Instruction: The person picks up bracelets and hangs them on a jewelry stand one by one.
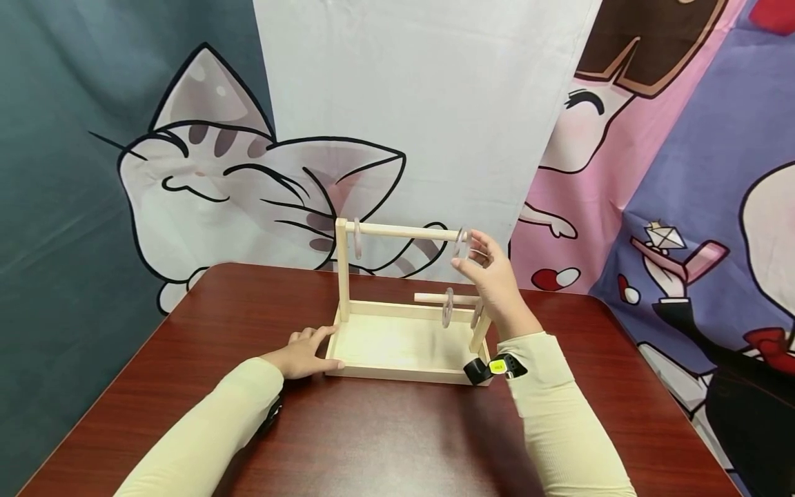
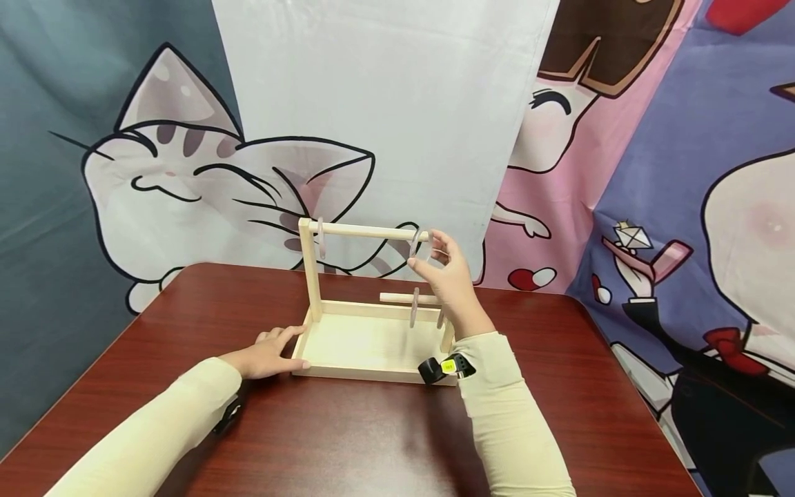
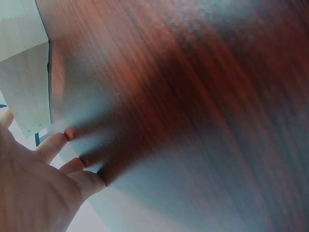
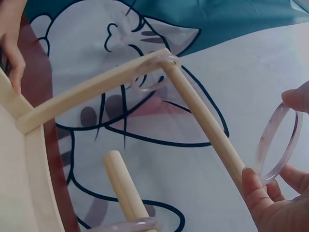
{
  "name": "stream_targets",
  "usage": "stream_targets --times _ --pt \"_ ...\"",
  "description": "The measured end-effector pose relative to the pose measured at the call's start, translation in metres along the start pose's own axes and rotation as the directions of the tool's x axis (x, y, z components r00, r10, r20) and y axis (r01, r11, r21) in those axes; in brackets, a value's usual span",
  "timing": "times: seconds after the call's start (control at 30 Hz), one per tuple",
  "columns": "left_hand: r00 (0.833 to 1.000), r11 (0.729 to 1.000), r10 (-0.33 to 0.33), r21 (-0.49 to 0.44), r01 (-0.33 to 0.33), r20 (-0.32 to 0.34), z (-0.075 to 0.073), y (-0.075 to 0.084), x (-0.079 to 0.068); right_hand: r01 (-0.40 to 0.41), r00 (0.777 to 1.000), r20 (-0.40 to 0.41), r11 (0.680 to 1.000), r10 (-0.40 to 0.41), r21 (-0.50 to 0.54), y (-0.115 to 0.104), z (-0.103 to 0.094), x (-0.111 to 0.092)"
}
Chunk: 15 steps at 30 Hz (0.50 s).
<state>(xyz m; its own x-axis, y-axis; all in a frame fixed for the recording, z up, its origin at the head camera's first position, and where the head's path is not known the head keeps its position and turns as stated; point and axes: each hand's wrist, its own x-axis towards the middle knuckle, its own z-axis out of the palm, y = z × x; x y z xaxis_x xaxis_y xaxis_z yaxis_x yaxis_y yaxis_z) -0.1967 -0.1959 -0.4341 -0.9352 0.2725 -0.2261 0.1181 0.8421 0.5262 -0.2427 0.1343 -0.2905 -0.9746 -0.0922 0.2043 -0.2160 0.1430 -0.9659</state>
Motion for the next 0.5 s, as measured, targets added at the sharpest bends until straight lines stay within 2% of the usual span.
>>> stream_targets --times 0.5 --pt "1.0 1.0 -0.004 0.014 0.004 -0.001 0.001 -0.002 0.001 -0.013 0.996 -0.087 0.999 0.01 -0.032 0.001 -0.015 0.012"
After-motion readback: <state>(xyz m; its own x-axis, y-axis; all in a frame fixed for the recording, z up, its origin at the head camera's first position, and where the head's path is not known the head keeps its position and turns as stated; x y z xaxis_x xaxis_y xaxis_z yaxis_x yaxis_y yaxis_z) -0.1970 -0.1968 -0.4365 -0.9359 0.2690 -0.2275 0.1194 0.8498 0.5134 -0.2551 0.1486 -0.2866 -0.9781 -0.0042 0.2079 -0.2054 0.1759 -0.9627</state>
